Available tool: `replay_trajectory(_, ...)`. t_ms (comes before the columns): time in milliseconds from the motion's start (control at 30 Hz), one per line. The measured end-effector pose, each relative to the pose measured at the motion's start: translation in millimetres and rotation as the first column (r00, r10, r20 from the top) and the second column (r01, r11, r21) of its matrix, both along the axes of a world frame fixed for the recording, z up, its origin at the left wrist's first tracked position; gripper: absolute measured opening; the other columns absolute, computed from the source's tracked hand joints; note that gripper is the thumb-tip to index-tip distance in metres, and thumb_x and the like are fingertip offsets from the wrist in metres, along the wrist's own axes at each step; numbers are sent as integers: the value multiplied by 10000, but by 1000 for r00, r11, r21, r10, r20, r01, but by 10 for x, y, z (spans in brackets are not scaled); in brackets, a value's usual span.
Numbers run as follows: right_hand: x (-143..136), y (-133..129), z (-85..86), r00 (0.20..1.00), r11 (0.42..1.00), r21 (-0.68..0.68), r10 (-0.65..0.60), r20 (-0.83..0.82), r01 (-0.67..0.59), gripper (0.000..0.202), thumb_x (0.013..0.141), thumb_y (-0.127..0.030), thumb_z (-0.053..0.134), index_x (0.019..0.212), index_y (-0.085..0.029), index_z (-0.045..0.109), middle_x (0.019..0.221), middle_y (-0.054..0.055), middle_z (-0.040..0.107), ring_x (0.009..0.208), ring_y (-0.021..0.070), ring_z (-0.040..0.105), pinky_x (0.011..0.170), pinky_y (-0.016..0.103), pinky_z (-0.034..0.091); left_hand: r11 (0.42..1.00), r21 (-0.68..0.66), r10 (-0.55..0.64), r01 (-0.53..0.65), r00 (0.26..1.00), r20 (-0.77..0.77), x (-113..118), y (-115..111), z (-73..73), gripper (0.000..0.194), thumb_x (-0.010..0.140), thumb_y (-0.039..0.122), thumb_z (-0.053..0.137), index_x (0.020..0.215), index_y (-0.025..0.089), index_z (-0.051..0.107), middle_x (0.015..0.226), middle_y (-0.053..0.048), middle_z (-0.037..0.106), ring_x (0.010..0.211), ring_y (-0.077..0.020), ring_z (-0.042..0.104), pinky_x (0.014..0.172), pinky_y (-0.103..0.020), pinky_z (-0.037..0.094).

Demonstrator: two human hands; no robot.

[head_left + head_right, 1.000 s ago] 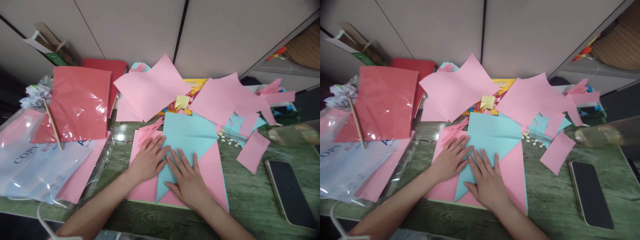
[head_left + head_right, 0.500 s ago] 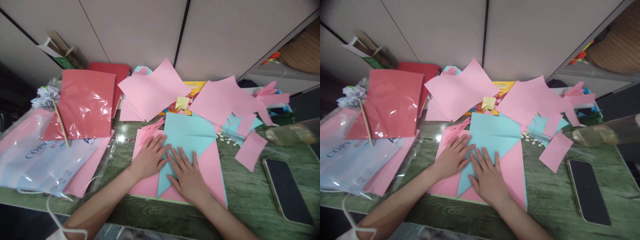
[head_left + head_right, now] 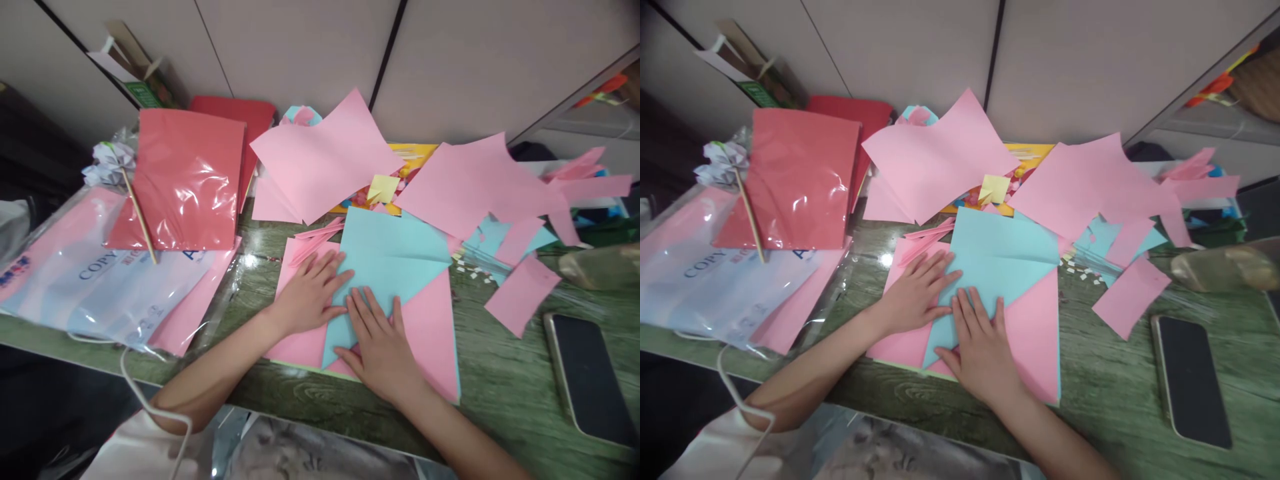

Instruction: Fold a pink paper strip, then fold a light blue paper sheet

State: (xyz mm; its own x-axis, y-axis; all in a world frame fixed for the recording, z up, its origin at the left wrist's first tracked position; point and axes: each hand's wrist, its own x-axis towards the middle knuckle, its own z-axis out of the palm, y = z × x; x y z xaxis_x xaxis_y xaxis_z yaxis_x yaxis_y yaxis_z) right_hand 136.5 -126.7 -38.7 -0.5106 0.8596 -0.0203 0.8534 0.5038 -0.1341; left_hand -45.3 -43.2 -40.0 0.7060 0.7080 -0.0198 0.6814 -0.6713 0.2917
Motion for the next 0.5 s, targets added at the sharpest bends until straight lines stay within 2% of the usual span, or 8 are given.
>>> replay_trajectory(500,-6,7,-11,1000,1000,-12,-14,9,14,728,869,-520,383,1392,-31,255,1471,153,222,1376,314,75,1054,644,22,1000,5,-3,3,1000,-7,-11,-12,-16,661,847,564,391,1401,230,252,1510,-85,167,1388,-277,86,1088,-492,148)
